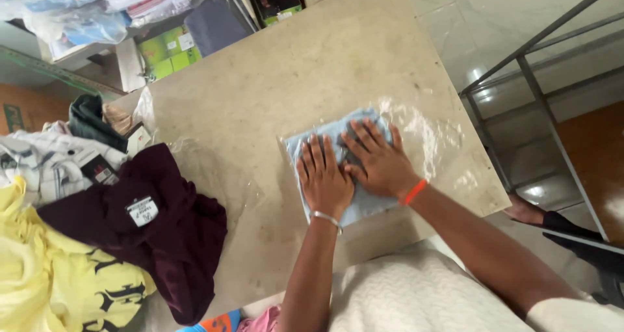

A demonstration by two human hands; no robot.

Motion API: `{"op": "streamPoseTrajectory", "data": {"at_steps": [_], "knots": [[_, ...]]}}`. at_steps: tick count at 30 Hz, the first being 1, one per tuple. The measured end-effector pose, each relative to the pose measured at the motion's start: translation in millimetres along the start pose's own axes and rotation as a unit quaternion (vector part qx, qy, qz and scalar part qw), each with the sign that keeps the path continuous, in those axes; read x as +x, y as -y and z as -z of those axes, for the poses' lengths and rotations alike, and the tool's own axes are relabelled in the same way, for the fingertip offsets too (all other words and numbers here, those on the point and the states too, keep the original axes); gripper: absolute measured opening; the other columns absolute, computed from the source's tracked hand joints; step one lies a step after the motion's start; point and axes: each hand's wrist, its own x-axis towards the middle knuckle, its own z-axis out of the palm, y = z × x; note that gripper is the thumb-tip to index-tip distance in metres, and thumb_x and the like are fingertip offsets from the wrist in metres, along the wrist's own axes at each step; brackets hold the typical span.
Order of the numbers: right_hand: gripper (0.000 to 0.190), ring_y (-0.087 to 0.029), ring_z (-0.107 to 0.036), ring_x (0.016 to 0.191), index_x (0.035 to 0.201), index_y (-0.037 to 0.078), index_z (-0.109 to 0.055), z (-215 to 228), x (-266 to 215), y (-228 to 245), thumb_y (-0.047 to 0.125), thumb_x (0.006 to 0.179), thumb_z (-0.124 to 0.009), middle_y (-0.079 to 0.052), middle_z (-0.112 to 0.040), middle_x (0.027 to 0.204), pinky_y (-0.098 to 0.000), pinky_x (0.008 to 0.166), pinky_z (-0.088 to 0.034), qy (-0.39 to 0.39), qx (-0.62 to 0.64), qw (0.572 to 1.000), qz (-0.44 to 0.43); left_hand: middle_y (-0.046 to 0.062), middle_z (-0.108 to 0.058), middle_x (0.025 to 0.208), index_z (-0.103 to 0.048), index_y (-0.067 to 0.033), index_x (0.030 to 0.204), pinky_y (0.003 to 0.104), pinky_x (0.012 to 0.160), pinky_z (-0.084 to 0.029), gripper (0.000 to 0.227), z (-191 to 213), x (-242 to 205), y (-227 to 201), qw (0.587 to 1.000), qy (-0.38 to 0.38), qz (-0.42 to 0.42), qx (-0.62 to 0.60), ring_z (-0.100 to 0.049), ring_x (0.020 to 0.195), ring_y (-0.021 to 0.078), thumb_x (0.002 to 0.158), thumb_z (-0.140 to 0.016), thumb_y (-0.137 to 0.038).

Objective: The person folds a light blue shirt on a table, places it into a clear plastic bag, and sets it aside. Then the person folds a maroon t-shirt on the same table.

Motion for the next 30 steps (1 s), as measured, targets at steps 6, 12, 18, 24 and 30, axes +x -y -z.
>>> {"op": "streamPoseTrajectory", "data": {"at_steps": [6,12,18,24,30], "knots": [[0.063,-0.029,-0.031,0.147,0.145,0.017,-0.052,32.7,-49.2,49.0,0.049,0.091,-0.057,-0.011,-0.043,0.155,-0.0670,0.114,-0.009,0.043,0.012,0.999,-0.029,0.022,-0.034,0.160,-0.037,-0.0029,0.153,0.056,0.117,-0.020,0.074,44.5,-66.0,-9.8,0.997,0.069,0.010,-0.021,-0.029,0.148,0.0421,0.090,-0.060,-0.033],[0.051,-0.028,-0.045,0.141,0.140,0.011,-0.058,54.2,-18.4,54.0,0.034,0.094,-0.059,-0.012,-0.054,0.147,-0.0578,0.116,-0.024,-0.023,0.038,0.999,0.012,0.020,-0.048,0.155,-0.043,-0.0034,0.152,0.053,0.120,-0.027,0.062,63.8,-40.3,-14.3,0.999,-0.015,-0.014,-0.039,-0.043,0.145,0.0372,0.093,-0.056,-0.020],[0.034,-0.026,-0.063,0.110,0.115,0.008,-0.070,17.5,15.7,17.9,0.036,0.097,-0.060,-0.009,-0.069,0.111,-0.0517,0.106,-0.036,0.016,0.033,0.999,0.035,0.010,-0.070,0.116,-0.064,-0.0083,0.123,0.051,0.106,-0.041,0.031,22.6,-7.8,18.2,0.998,-0.043,-0.036,-0.034,-0.064,0.114,0.0297,0.095,-0.060,-0.022],[0.030,-0.029,-0.066,0.077,0.074,0.009,-0.069,43.3,30.5,21.1,0.031,0.095,-0.065,-0.007,-0.067,0.073,-0.0422,0.075,-0.050,-0.009,0.084,0.992,0.098,0.009,-0.069,0.092,-0.069,-0.0084,0.092,0.046,0.089,-0.048,0.011,42.9,-6.9,19.0,0.987,-0.095,-0.086,-0.096,-0.065,0.092,0.0318,0.094,-0.064,-0.019],[0.028,-0.028,-0.061,0.062,0.065,0.009,-0.064,117.5,38.6,44.0,0.021,0.089,-0.072,-0.006,-0.061,0.062,-0.0405,0.063,-0.047,-0.068,0.093,0.978,0.172,0.008,-0.068,0.085,-0.066,-0.0087,0.087,0.044,0.087,-0.048,0.006,116.8,-1.1,-6.9,0.977,-0.143,-0.114,-0.108,-0.065,0.082,0.0304,0.090,-0.068,-0.013]]}}
